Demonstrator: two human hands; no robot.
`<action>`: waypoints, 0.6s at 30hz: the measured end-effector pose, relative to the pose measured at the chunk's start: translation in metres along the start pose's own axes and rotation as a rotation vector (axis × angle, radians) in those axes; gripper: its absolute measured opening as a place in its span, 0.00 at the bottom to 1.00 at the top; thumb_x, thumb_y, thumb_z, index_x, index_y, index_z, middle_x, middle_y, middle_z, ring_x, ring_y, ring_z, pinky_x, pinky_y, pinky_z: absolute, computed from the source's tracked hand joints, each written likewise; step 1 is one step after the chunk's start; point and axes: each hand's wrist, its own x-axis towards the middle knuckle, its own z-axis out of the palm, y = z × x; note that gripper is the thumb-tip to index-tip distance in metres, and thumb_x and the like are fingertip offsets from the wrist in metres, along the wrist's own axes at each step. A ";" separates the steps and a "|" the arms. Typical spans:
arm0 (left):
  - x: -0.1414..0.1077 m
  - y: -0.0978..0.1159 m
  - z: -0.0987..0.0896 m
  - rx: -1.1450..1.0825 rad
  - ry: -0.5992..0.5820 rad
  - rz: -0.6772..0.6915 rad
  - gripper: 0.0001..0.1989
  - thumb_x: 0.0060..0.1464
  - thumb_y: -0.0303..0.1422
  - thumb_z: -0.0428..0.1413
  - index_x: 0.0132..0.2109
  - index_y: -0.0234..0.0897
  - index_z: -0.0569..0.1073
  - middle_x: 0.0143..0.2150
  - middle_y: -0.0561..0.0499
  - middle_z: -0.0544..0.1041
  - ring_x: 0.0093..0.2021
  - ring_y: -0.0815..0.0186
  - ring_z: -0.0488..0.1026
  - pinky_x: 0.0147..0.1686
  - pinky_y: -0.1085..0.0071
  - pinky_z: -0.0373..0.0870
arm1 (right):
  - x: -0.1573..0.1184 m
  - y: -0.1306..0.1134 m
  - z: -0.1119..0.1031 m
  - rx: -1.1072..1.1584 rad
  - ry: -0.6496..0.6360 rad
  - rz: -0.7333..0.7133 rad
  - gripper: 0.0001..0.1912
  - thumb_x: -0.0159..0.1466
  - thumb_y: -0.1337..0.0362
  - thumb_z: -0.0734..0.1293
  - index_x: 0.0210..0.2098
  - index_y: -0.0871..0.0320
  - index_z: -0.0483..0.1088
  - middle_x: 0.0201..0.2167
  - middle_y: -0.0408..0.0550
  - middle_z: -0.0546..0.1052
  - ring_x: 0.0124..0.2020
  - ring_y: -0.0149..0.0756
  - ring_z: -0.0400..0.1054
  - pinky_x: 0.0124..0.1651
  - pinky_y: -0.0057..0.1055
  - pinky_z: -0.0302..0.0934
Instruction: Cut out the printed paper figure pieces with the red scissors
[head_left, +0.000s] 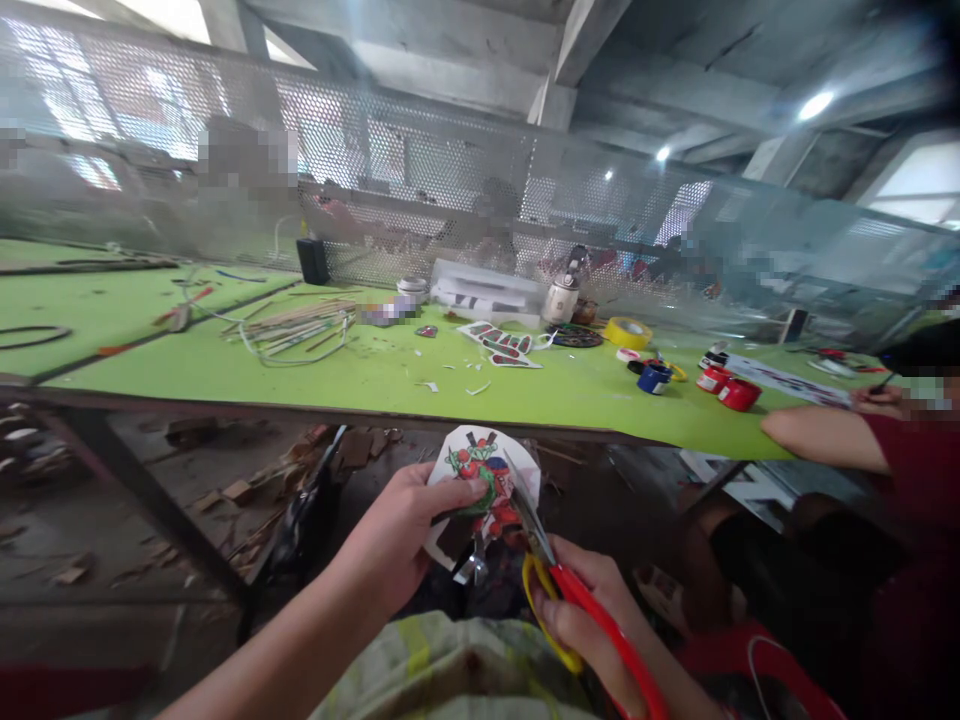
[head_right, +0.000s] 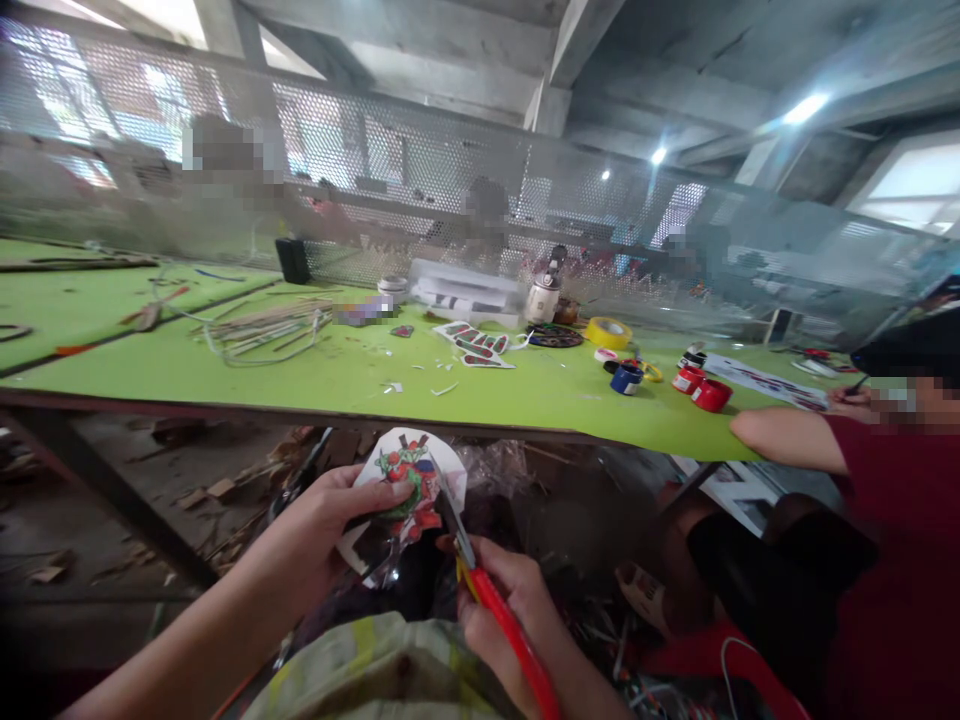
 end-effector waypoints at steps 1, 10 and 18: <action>0.000 0.000 0.000 0.003 -0.006 0.000 0.03 0.46 0.24 0.61 0.29 0.27 0.79 0.24 0.42 0.80 0.21 0.65 0.75 0.22 0.75 0.72 | -0.001 -0.001 0.000 -0.006 0.003 0.035 0.22 0.45 0.71 0.63 0.39 0.61 0.79 0.18 0.38 0.65 0.18 0.25 0.53 0.20 0.22 0.50; 0.000 0.000 -0.009 0.031 -0.126 0.040 0.12 0.48 0.31 0.63 0.41 0.28 0.80 0.30 0.41 0.81 0.26 0.62 0.77 0.26 0.71 0.74 | -0.003 -0.018 -0.003 -0.019 -0.057 0.124 0.23 0.44 0.66 0.61 0.40 0.61 0.76 0.17 0.37 0.63 0.18 0.26 0.51 0.22 0.26 0.47; 0.008 0.001 -0.009 0.054 -0.113 0.041 0.12 0.44 0.29 0.67 0.37 0.29 0.80 0.27 0.42 0.81 0.25 0.61 0.78 0.30 0.69 0.75 | -0.005 -0.024 -0.006 0.057 -0.136 0.091 0.06 0.45 0.65 0.61 0.24 0.57 0.68 0.17 0.37 0.64 0.18 0.27 0.52 0.22 0.26 0.47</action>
